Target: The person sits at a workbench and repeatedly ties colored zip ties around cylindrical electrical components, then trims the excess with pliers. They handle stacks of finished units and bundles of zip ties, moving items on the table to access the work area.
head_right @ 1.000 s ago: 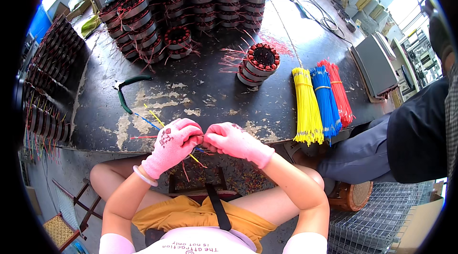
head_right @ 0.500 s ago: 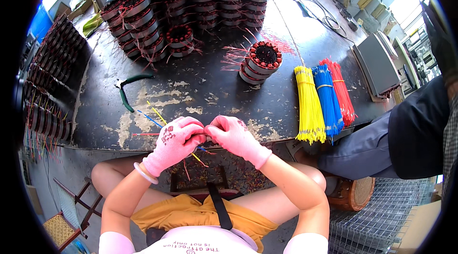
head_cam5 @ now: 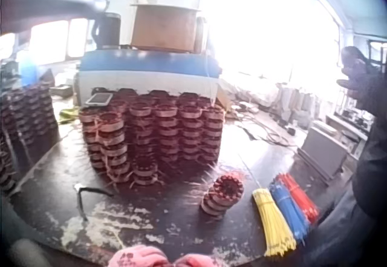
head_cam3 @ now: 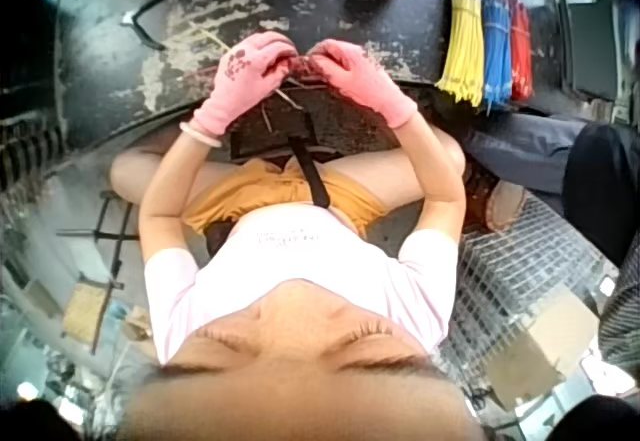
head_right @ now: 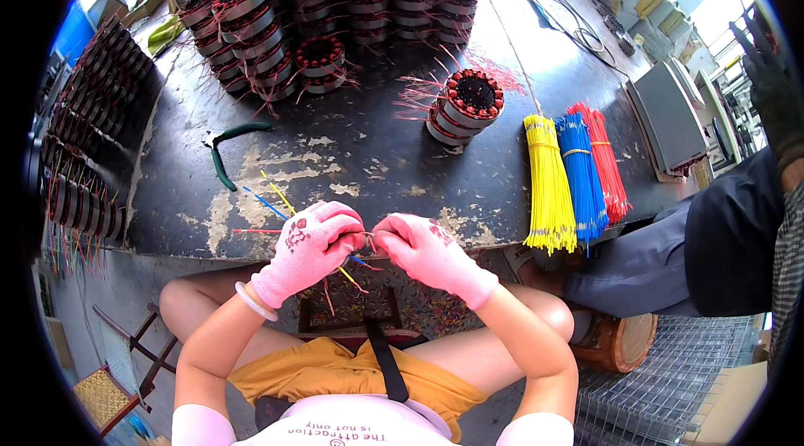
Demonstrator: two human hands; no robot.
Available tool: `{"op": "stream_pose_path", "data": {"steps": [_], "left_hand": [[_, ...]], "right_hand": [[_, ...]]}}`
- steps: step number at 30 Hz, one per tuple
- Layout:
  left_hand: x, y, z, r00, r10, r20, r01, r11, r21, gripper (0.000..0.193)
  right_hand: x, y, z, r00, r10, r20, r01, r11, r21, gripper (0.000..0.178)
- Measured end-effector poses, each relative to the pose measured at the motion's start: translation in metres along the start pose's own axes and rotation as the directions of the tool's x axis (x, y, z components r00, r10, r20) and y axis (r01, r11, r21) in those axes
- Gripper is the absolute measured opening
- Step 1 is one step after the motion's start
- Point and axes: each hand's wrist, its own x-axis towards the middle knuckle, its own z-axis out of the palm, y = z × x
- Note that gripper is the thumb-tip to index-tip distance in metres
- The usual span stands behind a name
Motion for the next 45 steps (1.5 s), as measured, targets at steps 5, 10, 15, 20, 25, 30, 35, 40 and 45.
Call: {"op": "stream_pose_path", "data": {"steps": [5,10,15,20,25,30,35,40,45], "left_hand": [[0.001,0.003,0.000,1.000,-0.028,0.002,0.028,1.000,0.004,0.011],[0.002,0.002,0.000,1.000,0.020,0.011,-0.021,0.999,0.026,0.008],[0.001,0.000,-0.002,1.000,-0.023,0.016,0.023,1.000,-0.014,0.013],[0.002,0.002,-0.001,0.999,-0.025,0.022,0.025,1.000,-0.006,0.013],[0.003,0.004,-0.001,1.000,-0.002,0.018,0.002,1.000,-0.001,0.012],[0.000,0.003,-0.002,0.999,-0.035,0.010,0.035,0.999,-0.007,0.011],[0.003,0.003,-0.001,1.000,0.019,0.022,-0.019,1.000,0.017,0.009],[0.001,0.004,-0.003,0.999,0.014,0.035,-0.014,1.000,-0.019,0.009],[0.001,0.003,-0.002,1.000,0.001,0.027,-0.001,1.000,0.003,0.011]], "right_hand": [[0.001,0.000,0.003,0.674,-0.739,0.002,0.487,0.442,-0.754,0.017],[0.023,0.006,0.003,0.995,0.064,0.070,-0.085,0.927,0.364,0.024],[0.003,0.002,0.009,0.931,-0.260,-0.257,0.193,0.946,-0.260,0.023],[0.008,0.019,0.014,0.652,-0.742,-0.157,0.352,0.479,-0.804,0.025],[0.009,0.029,0.012,0.707,-0.688,-0.162,0.343,0.534,-0.773,0.032],[0.004,0.017,0.015,0.646,-0.762,-0.034,0.274,0.273,-0.922,0.040],[0.013,0.030,0.015,0.910,-0.386,-0.154,0.341,0.905,-0.254,0.019],[0.006,0.020,0.000,0.996,-0.077,0.035,0.069,0.981,0.184,0.017],[0.001,0.005,0.002,0.770,-0.638,-0.028,0.395,0.510,-0.765,0.016]]}}
